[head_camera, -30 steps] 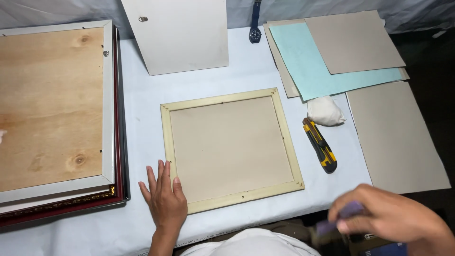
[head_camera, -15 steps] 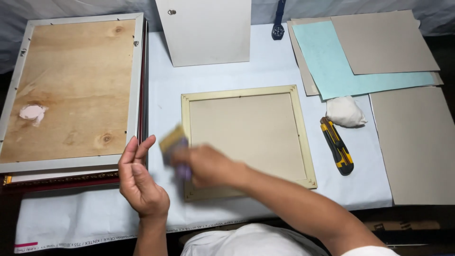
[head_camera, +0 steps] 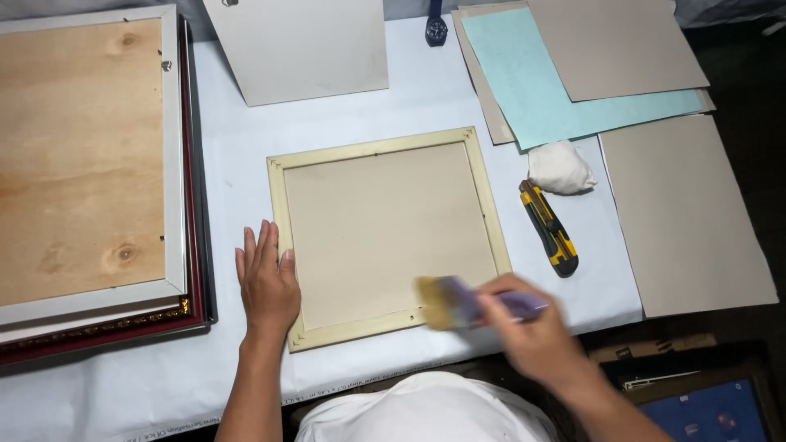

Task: The person uses a utility knife to scrape the edges of a wooden frame, then removes a backing board. They brush the frame with a paintbrush and wipe it with a white cloth. The person repeats the brushing and wiping steps on the frame.

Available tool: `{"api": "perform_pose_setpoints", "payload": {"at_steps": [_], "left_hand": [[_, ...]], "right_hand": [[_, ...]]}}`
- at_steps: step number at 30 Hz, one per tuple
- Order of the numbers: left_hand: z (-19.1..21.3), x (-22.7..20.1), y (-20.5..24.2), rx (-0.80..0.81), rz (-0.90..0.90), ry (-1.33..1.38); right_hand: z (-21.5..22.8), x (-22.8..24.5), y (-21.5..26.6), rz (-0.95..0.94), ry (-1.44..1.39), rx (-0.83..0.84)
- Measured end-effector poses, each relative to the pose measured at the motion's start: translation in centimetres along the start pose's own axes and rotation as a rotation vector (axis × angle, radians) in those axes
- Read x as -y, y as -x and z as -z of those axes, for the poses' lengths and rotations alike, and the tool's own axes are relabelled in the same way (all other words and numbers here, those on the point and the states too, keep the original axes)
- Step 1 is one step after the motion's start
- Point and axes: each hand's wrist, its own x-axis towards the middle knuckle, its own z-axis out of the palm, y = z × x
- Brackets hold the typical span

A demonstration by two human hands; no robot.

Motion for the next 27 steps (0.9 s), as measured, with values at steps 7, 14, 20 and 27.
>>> {"api": "perform_pose_setpoints", "payload": {"at_steps": [7, 14, 20, 27], "left_hand": [[0.0, -0.6, 0.0, -0.037, 0.015, -0.001], [0.9, -1.5, 0.2, -0.096, 0.081, -0.007], [1.7, -1.9, -0.6, 0.114, 0.546, 0.128], [3.5, -1.1, -0.9, 0.136, 0.575, 0.725]], "right_hand": [[13.2, 1.8, -2.1, -0.329, 0.929, -0.495], [10.2, -1.9, -8.9, -0.514, 0.935, -0.34], [0.6, -7.9, -8.8, 0.085, 0.537, -0.431], [-1.2, -8.7, -8.8, 0.072, 0.455, -0.396]]}}
